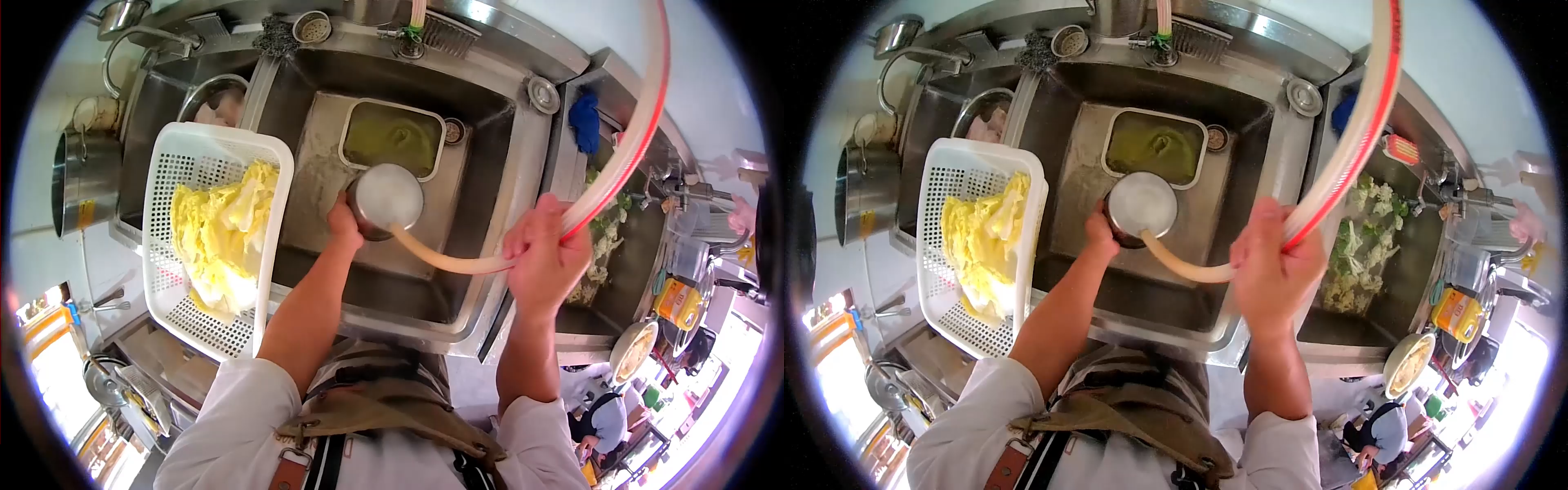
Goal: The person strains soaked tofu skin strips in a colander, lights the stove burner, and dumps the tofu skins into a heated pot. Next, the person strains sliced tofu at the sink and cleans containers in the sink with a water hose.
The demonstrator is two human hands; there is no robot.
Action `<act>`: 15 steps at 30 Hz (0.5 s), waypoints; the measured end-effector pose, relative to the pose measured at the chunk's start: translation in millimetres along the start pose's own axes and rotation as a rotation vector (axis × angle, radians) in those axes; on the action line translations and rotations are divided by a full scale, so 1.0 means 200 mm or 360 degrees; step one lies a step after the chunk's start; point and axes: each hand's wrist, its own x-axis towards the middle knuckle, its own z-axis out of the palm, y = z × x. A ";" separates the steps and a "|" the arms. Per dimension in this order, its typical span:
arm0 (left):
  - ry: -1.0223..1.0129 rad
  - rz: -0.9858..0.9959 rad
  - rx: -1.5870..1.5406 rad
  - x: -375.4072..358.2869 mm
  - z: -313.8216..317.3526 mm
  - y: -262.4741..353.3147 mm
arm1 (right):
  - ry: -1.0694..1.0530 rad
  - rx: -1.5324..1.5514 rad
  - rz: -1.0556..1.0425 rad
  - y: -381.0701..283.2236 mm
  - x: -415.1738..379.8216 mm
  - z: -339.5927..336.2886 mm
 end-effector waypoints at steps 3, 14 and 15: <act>0.0004 -0.0211 -0.0070 -0.04 -0.01 0.03 | 0.0028 -0.0009 -0.0044 -0.05 0.04 -0.02; -0.0521 -0.0115 0.0308 -0.24 0.10 0.15 | 0.0000 0.0125 -0.0007 -0.17 -0.03 0.02; -0.0473 -0.0025 0.0698 -0.28 0.15 0.18 | -0.0016 0.0145 -0.0021 -0.18 -0.03 0.02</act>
